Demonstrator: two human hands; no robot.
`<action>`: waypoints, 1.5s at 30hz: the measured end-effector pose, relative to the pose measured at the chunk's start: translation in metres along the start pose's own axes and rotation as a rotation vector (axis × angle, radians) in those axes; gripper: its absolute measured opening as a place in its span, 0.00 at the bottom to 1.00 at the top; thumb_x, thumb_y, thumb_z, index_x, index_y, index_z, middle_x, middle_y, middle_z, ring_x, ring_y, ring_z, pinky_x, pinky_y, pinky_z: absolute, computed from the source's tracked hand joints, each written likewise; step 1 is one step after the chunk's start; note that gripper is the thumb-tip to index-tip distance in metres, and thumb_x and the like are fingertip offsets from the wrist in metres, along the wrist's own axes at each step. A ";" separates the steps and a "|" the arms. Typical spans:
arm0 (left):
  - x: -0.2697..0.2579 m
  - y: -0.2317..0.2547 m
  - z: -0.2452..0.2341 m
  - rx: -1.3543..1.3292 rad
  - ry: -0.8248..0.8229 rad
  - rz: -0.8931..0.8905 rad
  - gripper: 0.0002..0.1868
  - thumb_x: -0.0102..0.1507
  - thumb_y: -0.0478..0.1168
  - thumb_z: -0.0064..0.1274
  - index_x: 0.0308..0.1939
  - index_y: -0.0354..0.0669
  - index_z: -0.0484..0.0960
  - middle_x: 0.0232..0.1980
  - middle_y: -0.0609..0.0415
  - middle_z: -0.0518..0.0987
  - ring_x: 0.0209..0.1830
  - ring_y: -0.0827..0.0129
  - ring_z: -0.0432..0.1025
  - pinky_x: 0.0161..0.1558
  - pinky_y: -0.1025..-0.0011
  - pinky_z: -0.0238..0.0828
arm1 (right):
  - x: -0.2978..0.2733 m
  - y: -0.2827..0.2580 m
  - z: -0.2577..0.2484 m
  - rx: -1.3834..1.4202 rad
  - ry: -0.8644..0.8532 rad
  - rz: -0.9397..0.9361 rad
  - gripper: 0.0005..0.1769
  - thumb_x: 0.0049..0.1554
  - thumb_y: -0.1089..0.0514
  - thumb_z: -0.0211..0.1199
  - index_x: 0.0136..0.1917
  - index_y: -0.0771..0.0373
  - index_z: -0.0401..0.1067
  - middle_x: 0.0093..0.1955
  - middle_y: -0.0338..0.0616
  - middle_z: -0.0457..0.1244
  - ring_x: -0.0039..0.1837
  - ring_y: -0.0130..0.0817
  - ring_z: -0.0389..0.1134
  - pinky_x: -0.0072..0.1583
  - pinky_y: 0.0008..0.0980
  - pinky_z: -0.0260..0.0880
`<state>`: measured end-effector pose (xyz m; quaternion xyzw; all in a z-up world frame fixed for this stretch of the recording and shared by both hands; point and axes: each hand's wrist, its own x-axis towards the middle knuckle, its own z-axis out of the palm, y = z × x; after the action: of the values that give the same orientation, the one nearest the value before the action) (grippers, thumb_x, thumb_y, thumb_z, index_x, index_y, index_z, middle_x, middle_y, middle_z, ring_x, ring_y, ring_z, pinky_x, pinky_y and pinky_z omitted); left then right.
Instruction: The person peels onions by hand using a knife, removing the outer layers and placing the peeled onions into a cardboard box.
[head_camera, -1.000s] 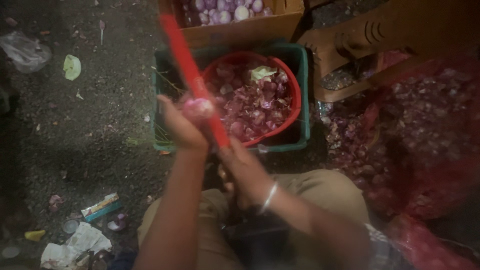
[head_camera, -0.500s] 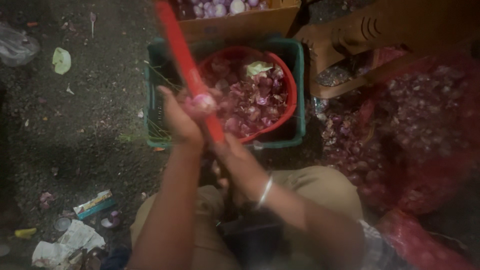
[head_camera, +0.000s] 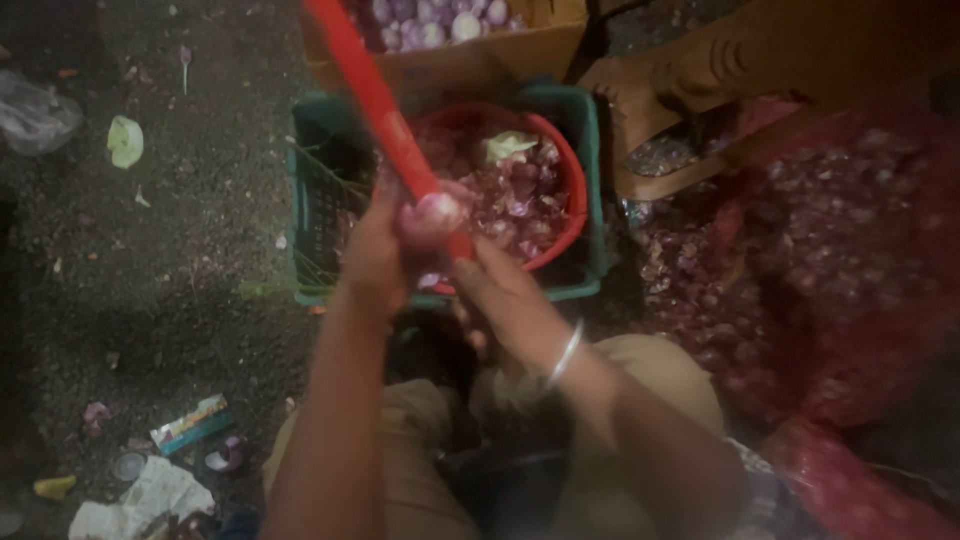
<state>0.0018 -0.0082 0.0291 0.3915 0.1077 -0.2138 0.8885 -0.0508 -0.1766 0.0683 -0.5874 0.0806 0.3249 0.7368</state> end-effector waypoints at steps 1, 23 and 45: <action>-0.005 0.007 0.000 -0.019 -0.007 -0.005 0.28 0.73 0.53 0.31 0.52 0.30 0.78 0.47 0.44 0.81 0.43 0.60 0.78 0.46 0.60 0.78 | 0.000 -0.003 0.000 -0.007 0.015 0.018 0.23 0.65 0.46 0.50 0.70 0.54 0.62 0.34 0.33 0.57 0.31 0.20 0.57 0.31 0.21 0.59; -0.005 0.020 -0.008 -0.332 0.536 0.498 0.37 0.73 0.64 0.22 0.45 0.36 0.76 0.36 0.48 0.80 0.32 0.68 0.75 0.33 0.71 0.75 | -0.011 0.038 0.038 0.029 -0.084 0.060 0.25 0.66 0.44 0.52 0.73 0.52 0.60 0.39 0.32 0.57 0.36 0.21 0.58 0.34 0.22 0.60; 0.009 -0.025 -0.019 -0.457 -0.031 0.368 0.27 0.73 0.62 0.34 0.54 0.43 0.71 0.49 0.48 0.79 0.41 0.61 0.76 0.41 0.64 0.78 | -0.019 0.030 0.034 -0.033 0.048 0.035 0.23 0.64 0.48 0.50 0.72 0.50 0.62 0.40 0.31 0.58 0.37 0.20 0.56 0.33 0.23 0.58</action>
<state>-0.0017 -0.0119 -0.0027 0.1910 0.0668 -0.0251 0.9790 -0.0920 -0.1496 0.0632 -0.6055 0.1030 0.3250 0.7191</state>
